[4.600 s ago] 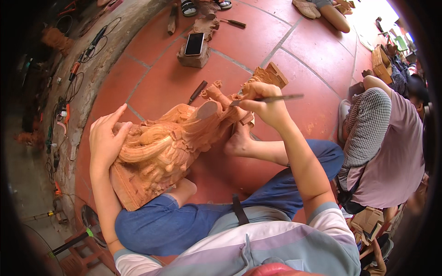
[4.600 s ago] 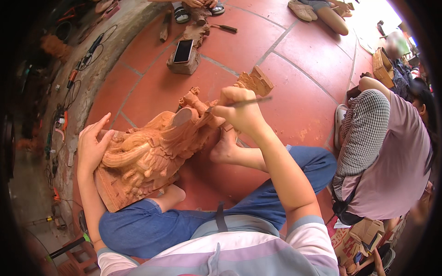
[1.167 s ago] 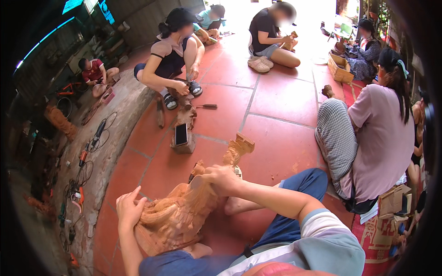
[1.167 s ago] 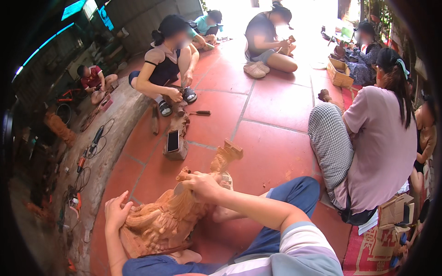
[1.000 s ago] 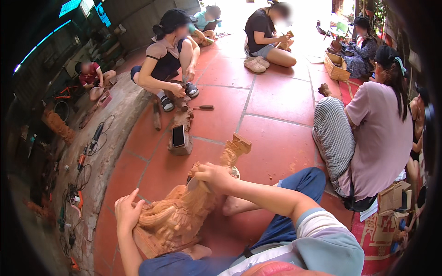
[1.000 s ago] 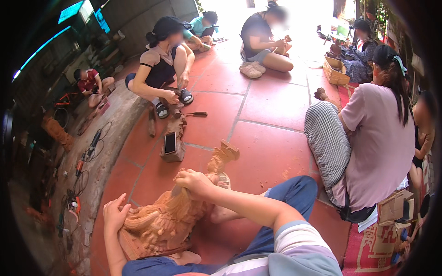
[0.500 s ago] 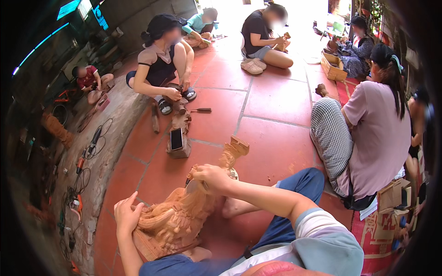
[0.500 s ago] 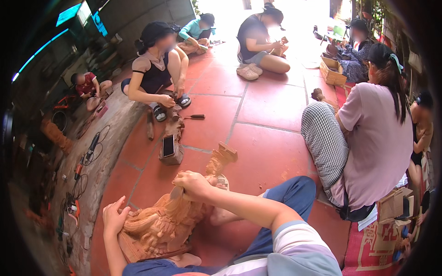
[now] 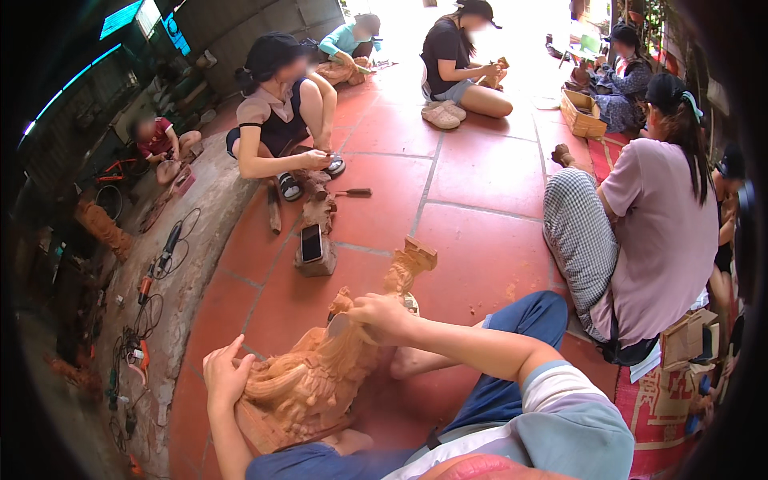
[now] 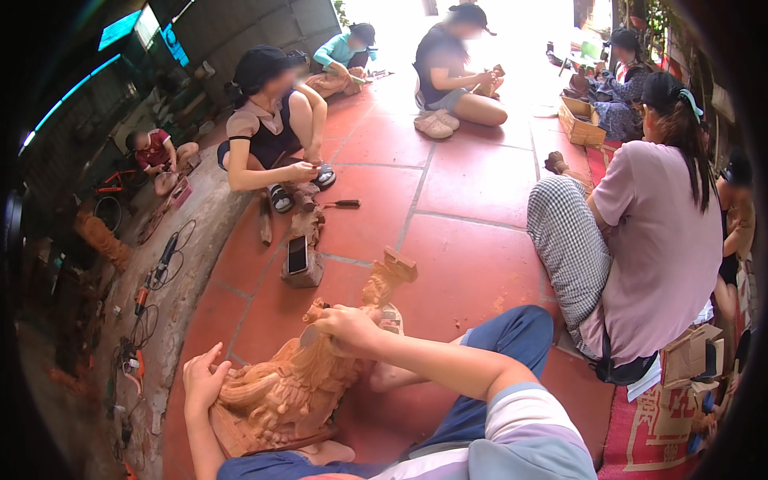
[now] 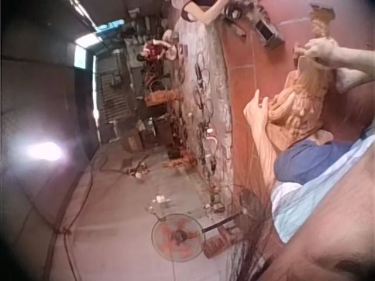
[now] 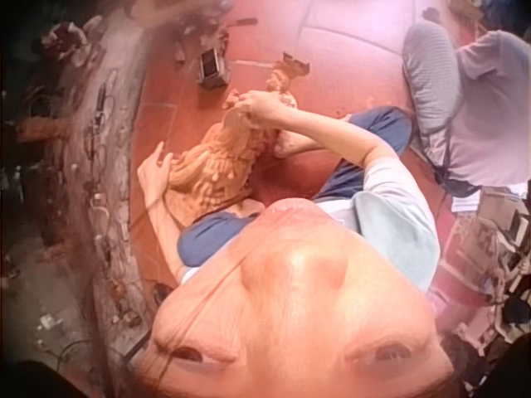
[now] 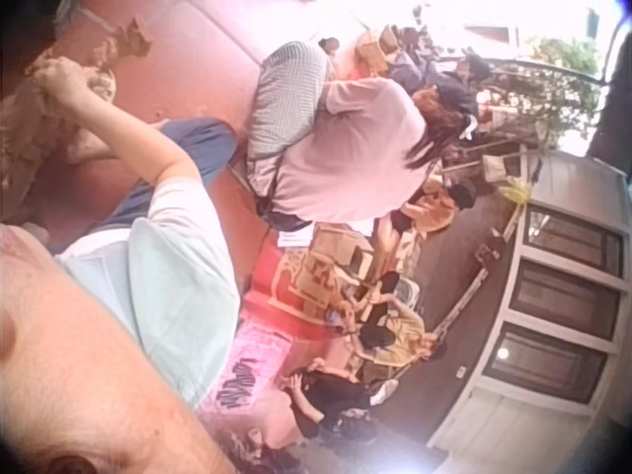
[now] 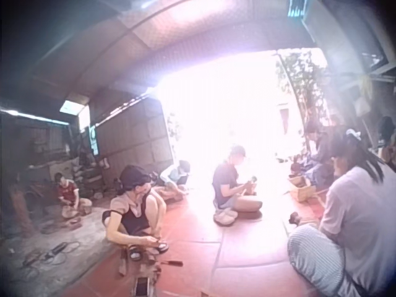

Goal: The person carves a wooden sculpture of a seated figure using a chisel. They hold the sculpture with their left hand and use the chisel with their right hand to refine details on the figure's torso and head.

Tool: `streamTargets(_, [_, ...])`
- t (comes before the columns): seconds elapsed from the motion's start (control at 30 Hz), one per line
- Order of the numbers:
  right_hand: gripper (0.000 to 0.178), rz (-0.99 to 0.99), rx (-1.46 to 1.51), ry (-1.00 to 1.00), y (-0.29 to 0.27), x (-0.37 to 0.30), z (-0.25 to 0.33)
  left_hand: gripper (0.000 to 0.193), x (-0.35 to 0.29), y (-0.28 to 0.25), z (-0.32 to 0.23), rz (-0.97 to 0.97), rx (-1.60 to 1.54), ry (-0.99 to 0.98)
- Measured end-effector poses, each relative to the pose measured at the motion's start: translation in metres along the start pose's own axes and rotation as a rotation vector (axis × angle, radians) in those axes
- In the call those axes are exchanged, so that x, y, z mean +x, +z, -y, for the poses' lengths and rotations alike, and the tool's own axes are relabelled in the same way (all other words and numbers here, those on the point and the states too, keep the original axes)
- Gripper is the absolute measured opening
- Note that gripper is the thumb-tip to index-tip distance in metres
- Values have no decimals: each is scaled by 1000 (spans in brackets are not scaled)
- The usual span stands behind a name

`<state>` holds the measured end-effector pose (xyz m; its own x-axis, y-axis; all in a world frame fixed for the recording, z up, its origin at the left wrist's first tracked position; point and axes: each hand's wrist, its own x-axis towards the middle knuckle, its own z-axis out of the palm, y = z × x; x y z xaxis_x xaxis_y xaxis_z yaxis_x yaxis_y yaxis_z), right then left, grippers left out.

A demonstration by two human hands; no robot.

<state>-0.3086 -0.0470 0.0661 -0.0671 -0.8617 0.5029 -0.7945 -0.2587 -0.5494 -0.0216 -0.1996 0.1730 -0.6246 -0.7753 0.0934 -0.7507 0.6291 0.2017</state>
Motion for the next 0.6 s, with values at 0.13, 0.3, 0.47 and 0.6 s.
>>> streamTargets(0.13, [11,-119,40,-38,6,15,-7,44,4,4,2,29,-38,-11])
streamTargets(0.3, [14,15,15,25,-7,3,7,44,1,1,4,15,-11,-2])
streamTargets(0.47, [15,-120,70,-24,1,6,-8,44,4,7,0,21,-60,5])
streamTargets(0.6, [13,18,55,19,-5,4,-1,45,1,8,14,-88,57,111])
